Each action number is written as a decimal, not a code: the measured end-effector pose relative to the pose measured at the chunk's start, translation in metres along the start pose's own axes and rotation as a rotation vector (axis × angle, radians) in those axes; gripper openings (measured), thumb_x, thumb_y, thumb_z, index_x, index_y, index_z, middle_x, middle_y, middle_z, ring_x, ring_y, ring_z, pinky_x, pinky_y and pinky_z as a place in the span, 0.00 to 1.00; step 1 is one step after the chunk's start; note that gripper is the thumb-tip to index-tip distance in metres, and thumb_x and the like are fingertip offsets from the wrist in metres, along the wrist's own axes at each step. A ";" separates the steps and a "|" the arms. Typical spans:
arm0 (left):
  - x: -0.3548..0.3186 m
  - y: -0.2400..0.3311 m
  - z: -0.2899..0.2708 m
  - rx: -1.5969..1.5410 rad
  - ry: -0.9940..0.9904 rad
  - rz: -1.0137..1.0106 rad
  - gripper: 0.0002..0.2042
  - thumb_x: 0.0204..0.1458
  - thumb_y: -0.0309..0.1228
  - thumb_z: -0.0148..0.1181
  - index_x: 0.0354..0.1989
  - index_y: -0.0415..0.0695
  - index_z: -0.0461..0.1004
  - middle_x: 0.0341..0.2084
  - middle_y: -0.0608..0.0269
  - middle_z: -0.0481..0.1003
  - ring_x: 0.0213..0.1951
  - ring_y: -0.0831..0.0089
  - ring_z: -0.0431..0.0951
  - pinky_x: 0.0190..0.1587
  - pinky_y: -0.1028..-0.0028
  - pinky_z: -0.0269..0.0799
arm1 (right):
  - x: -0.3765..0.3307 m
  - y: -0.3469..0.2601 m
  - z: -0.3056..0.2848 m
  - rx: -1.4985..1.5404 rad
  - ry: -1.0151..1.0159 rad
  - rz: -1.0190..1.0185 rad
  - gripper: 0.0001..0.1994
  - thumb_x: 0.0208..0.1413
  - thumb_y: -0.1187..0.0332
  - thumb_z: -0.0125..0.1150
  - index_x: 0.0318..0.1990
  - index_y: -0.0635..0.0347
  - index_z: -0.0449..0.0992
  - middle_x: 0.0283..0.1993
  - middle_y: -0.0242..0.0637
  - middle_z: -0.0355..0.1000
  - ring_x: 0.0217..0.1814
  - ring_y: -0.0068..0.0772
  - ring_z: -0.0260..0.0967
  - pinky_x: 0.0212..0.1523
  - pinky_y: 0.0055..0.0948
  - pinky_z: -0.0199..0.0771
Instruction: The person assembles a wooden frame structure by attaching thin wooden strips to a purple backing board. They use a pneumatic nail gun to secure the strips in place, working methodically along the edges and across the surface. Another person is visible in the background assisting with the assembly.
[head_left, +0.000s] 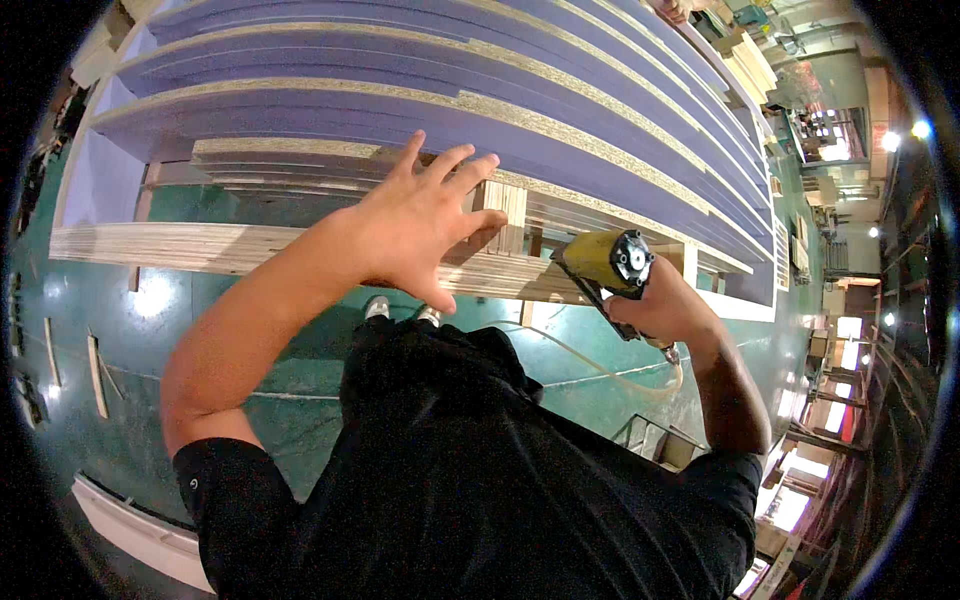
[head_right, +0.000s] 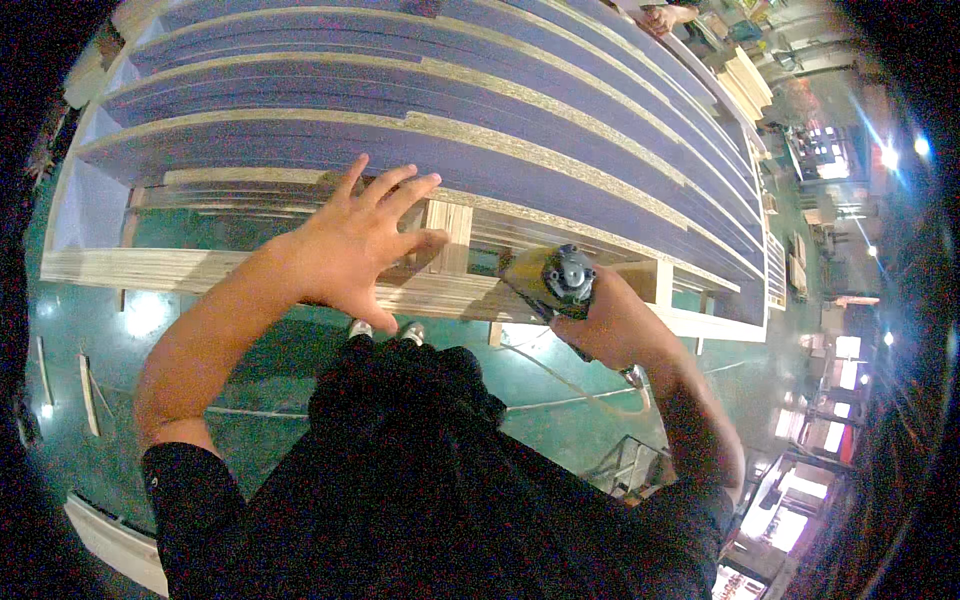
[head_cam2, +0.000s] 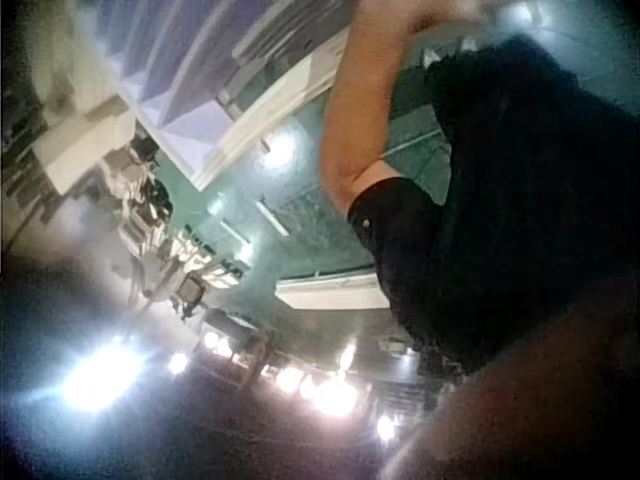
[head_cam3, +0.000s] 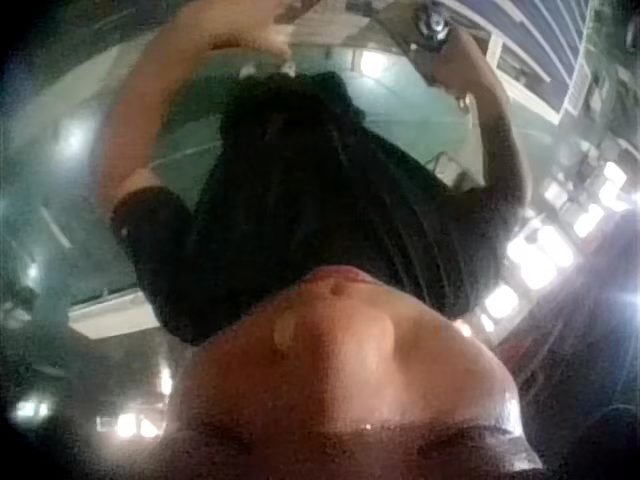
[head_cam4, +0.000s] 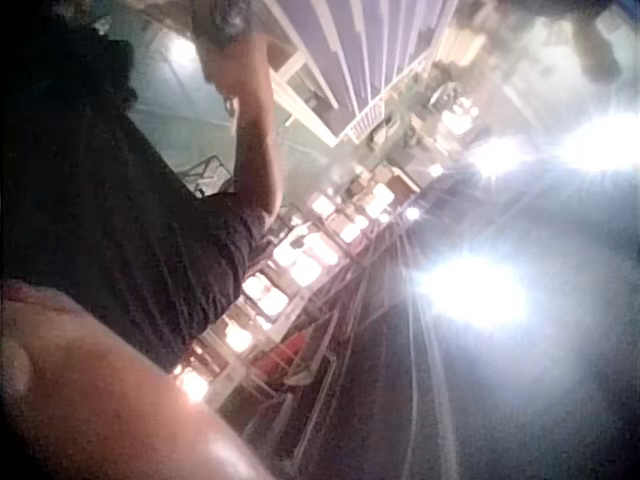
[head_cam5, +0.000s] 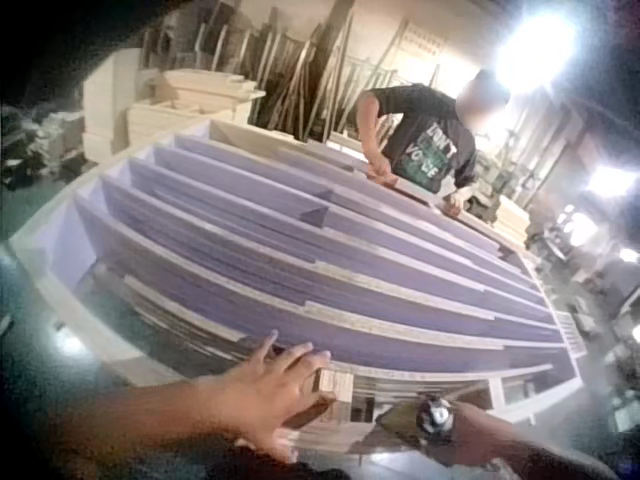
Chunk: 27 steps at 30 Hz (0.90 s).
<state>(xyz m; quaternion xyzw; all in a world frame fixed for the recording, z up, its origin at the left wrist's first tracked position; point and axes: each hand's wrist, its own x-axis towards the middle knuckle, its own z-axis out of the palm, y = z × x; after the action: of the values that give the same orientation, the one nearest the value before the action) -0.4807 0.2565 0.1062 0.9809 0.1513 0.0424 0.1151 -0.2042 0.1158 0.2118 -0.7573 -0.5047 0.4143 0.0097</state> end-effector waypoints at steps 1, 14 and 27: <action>0.002 -0.002 0.004 -0.001 0.013 0.007 0.51 0.29 0.61 0.75 0.68 0.56 0.67 0.72 0.41 0.50 0.74 0.43 0.48 0.68 0.28 0.42 | 0.006 0.012 0.001 -0.004 -0.002 -0.089 0.20 0.48 0.73 0.68 0.51 0.63 0.76 0.36 0.37 0.79 0.36 0.27 0.76 0.39 0.31 0.78; 0.021 -0.018 0.019 -0.142 0.029 0.053 0.52 0.19 0.54 0.79 0.64 0.55 0.70 0.68 0.39 0.56 0.69 0.40 0.56 0.68 0.40 0.49 | 0.058 -0.040 -0.054 -0.412 -0.097 -0.095 0.29 0.45 0.67 0.74 0.57 0.63 0.72 0.45 0.40 0.79 0.45 0.28 0.74 0.48 0.32 0.77; 0.019 -0.020 0.028 -0.111 0.154 0.061 0.50 0.17 0.56 0.78 0.60 0.53 0.75 0.64 0.40 0.61 0.66 0.47 0.60 0.65 0.48 0.54 | 0.123 -0.041 -0.054 -0.259 -0.150 -0.479 0.27 0.46 0.68 0.74 0.55 0.65 0.72 0.46 0.37 0.78 0.46 0.25 0.73 0.49 0.29 0.76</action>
<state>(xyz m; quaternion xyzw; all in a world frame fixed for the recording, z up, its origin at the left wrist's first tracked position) -0.4650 0.2750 0.0747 0.9710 0.1270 0.1293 0.1558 -0.1828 0.2526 0.1895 -0.5786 -0.7174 0.3871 -0.0266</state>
